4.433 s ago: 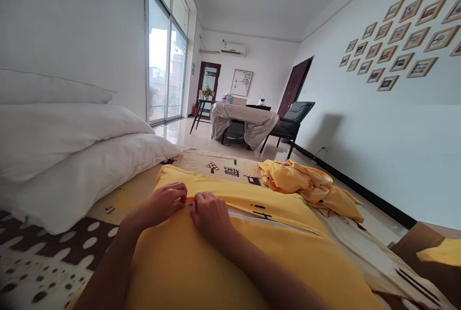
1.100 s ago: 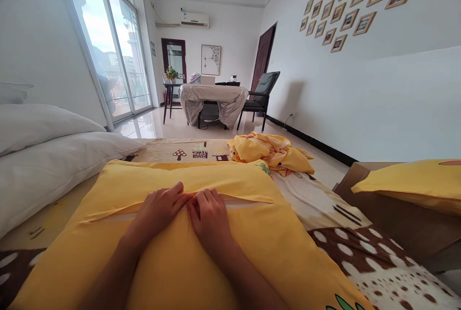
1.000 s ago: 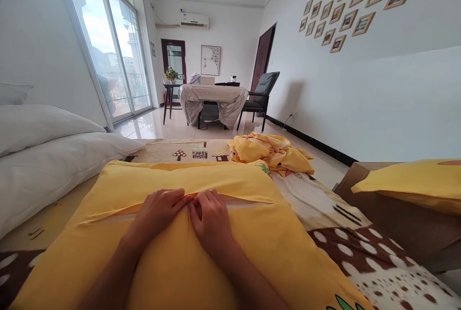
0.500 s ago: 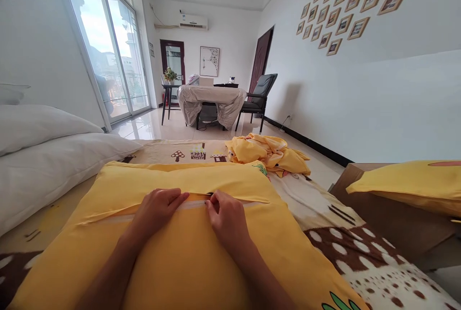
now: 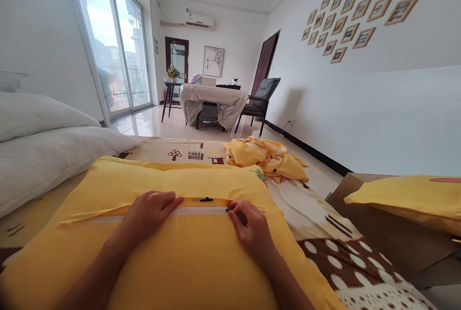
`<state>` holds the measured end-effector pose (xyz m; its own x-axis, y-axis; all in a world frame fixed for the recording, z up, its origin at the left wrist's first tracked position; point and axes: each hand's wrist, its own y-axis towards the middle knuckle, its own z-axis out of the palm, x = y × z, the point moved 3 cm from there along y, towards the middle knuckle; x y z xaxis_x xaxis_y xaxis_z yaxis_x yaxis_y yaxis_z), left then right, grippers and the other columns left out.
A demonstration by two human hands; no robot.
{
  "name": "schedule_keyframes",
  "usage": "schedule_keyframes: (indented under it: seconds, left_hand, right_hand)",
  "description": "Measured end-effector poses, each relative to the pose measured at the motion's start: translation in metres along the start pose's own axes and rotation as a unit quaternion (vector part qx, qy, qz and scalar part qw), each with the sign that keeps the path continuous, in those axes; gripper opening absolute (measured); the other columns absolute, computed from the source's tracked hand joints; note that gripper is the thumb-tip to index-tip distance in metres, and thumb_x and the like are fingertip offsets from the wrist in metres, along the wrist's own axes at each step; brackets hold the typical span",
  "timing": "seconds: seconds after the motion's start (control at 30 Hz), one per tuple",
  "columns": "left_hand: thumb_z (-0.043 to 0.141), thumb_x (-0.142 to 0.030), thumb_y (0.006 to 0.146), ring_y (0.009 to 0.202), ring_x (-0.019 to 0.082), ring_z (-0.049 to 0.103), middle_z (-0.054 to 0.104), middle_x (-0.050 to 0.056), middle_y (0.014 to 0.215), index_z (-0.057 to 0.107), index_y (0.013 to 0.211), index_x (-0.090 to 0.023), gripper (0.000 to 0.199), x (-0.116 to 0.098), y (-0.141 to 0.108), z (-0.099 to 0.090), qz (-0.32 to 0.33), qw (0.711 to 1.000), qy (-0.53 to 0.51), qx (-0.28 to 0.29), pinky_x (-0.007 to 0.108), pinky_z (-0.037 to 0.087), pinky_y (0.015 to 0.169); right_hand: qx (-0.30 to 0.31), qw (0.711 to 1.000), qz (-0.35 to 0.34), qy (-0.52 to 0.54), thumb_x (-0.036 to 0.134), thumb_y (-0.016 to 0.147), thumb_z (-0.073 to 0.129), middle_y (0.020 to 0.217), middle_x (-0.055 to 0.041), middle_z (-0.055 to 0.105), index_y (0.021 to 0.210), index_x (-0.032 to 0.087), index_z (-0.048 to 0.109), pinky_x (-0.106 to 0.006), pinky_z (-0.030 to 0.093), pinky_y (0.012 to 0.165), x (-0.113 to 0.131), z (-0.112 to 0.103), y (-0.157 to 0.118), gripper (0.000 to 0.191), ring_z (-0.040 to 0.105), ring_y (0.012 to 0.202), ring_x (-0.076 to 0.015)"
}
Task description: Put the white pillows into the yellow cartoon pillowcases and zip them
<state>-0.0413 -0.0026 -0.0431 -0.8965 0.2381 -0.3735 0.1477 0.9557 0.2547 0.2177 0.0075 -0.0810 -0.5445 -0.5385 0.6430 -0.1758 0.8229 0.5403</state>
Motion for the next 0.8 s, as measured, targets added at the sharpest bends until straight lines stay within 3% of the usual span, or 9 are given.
schedule_keyframes:
  seconds: [0.2, 0.67, 0.8]
  left_hand:
    - [0.032, -0.047, 0.092, 0.053, 0.014, 0.041, 0.046, -0.002, 0.052, 0.032, 0.056, -0.019, 0.045, -0.003, 0.002, 0.004, -0.024, 0.999, 0.034, 0.008, 0.028, 0.019, 0.057]
    - [0.031, -0.049, 0.091, 0.054, 0.015, 0.046, 0.053, -0.001, 0.054, 0.035, 0.055, -0.020, 0.046, -0.008, 0.003, 0.005, -0.036, 0.997, 0.067, 0.018, 0.028, 0.021, 0.057]
    - [0.031, -0.048, 0.090, 0.055, 0.016, 0.046, 0.053, 0.000, 0.054, 0.036, 0.055, -0.020, 0.046, -0.008, 0.003, 0.006, -0.046, 0.996, 0.071, 0.022, 0.029, 0.021, 0.057]
  right_hand:
    - [-0.004, 1.000, 0.029, 0.008, 0.033, 0.085, 0.055, 0.094, -0.0066, 0.070, 0.075, 0.021, 0.060, -0.027, 0.053, 0.066, -0.022, -0.018, -0.003, 0.017, 0.066, 0.081, -0.0182]
    - [-0.091, 0.995, 0.007, -0.039, 0.024, 0.083, 0.054, 0.087, -0.0061, 0.068, 0.069, 0.022, 0.053, -0.028, 0.053, 0.065, -0.027, -0.023, -0.010, 0.014, 0.065, 0.082, -0.0182]
    - [-0.129, 0.986, -0.036, -0.097, 0.020, 0.081, 0.054, 0.083, -0.0044, 0.065, 0.069, 0.022, 0.052, -0.030, 0.051, 0.069, -0.026, -0.024, -0.010, 0.012, 0.062, 0.079, -0.0171]
